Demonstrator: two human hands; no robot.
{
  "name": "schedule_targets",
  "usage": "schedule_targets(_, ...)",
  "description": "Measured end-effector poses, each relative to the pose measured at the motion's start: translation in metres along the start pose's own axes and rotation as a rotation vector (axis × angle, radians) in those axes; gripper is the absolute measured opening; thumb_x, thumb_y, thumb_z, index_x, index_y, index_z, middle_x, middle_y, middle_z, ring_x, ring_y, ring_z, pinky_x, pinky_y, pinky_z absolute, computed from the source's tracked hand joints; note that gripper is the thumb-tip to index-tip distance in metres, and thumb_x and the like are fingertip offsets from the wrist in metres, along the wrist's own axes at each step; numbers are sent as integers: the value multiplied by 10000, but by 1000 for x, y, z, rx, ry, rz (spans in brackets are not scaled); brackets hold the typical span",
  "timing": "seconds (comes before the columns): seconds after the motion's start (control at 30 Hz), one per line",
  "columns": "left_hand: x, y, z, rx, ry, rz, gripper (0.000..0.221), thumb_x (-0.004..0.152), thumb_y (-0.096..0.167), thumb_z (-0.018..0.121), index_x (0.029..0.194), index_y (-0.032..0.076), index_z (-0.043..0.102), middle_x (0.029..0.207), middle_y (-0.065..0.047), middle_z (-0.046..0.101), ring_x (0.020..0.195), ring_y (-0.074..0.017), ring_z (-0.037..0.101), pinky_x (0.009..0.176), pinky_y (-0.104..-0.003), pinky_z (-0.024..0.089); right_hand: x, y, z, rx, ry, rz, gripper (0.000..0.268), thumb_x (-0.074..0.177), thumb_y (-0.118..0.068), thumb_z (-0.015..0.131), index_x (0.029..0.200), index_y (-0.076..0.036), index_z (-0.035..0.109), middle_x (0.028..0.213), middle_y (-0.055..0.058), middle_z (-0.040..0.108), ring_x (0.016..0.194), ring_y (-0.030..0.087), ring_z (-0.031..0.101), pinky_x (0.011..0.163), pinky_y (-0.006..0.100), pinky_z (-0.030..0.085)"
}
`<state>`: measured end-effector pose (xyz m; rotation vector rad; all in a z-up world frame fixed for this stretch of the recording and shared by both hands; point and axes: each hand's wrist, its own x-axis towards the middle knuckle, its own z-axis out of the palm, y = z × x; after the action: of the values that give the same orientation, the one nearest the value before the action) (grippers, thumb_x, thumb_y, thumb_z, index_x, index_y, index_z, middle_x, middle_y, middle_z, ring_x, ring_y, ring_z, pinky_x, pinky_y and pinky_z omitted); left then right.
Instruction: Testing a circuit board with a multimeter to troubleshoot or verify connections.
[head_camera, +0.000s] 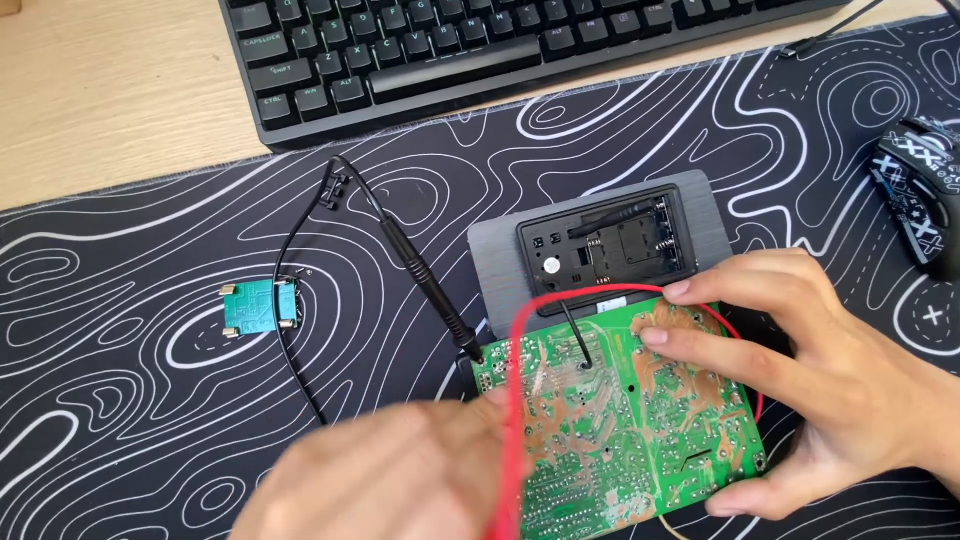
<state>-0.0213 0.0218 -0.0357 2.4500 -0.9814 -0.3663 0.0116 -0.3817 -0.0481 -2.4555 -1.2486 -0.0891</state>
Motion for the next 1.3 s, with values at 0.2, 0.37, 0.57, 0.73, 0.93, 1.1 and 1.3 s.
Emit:
schedule_targets(0.2, 15, 19, 1, 592, 587, 398, 119, 1192, 219, 658, 1254, 118, 654, 1281, -38, 816, 976, -90, 776, 835, -181, 676, 0, 0, 2, -13, 10, 4, 1168, 754, -1027, 667, 1556, -178, 661, 1550, 152, 549, 1416, 337, 651, 1254, 546, 489)
schedule_targets(0.37, 22, 27, -2, 327, 143, 158, 367, 1190, 253, 483, 1293, 191, 831, 1366, -82, 809, 859, -237, 774, 580, -408, 633, -2, 0, 1, -22, 5, 7, 1175, 741, -1028, 691, 1559, -185, 659, 1549, 156, 547, 1417, 349, 645, 1242, 560, 493)
schedule_targets(0.57, 29, 29, -45, -171, 625, 40, 183, 998, 75, 847, 852, 60, 738, 818, -38, 806, 604, -146, 741, 609, -256, 626, 0, 0, 0, 5, 0, -3, 1152, 753, -1010, 708, 1557, -185, 663, 1541, 156, 565, 1425, 345, 643, 1211, 569, 513)
schedule_targets(0.73, 26, 13, -43, -59, 498, 41, 329, 1089, 188, 817, 845, 95, 616, 622, -5, 517, 492, -168, 462, 461, -366, 375, 1, 0, 0, -11, 6, -5, 1162, 757, -1021, 669, 1557, -178, 662, 1563, 159, 537, 1404, 347, 651, 1232, 559, 504)
schedule_targets(0.93, 29, 21, -52, 76, 300, 44, 274, 1098, 198, 778, 907, 187, 582, 657, 15, 582, 517, -210, 547, 359, -465, 388, 2, -1, 1, -11, 15, -6, 1149, 761, -1007, 670, 1551, -173, 667, 1558, 157, 541, 1406, 346, 652, 1237, 558, 500)
schedule_targets(1.1, 43, 26, -48, 311, 245, 32, 443, 1169, 391, 790, 849, 203, 549, 565, 58, 482, 444, -181, 519, 234, -472, 352, 1, -1, 2, -31, 3, -8, 1169, 761, -1023, 640, 1569, -178, 654, 1553, 164, 541, 1413, 354, 647, 1238, 556, 479)
schedule_targets(1.3, 52, 26, -52, 282, 176, 37, 415, 1212, 373, 751, 883, 181, 585, 553, 31, 585, 451, -269, 623, 252, -527, 427, 0, 0, 3, -37, 3, -16, 1200, 731, -1035, 686, 1564, -172, 656, 1568, 174, 539, 1448, 359, 638, 1244, 546, 466)
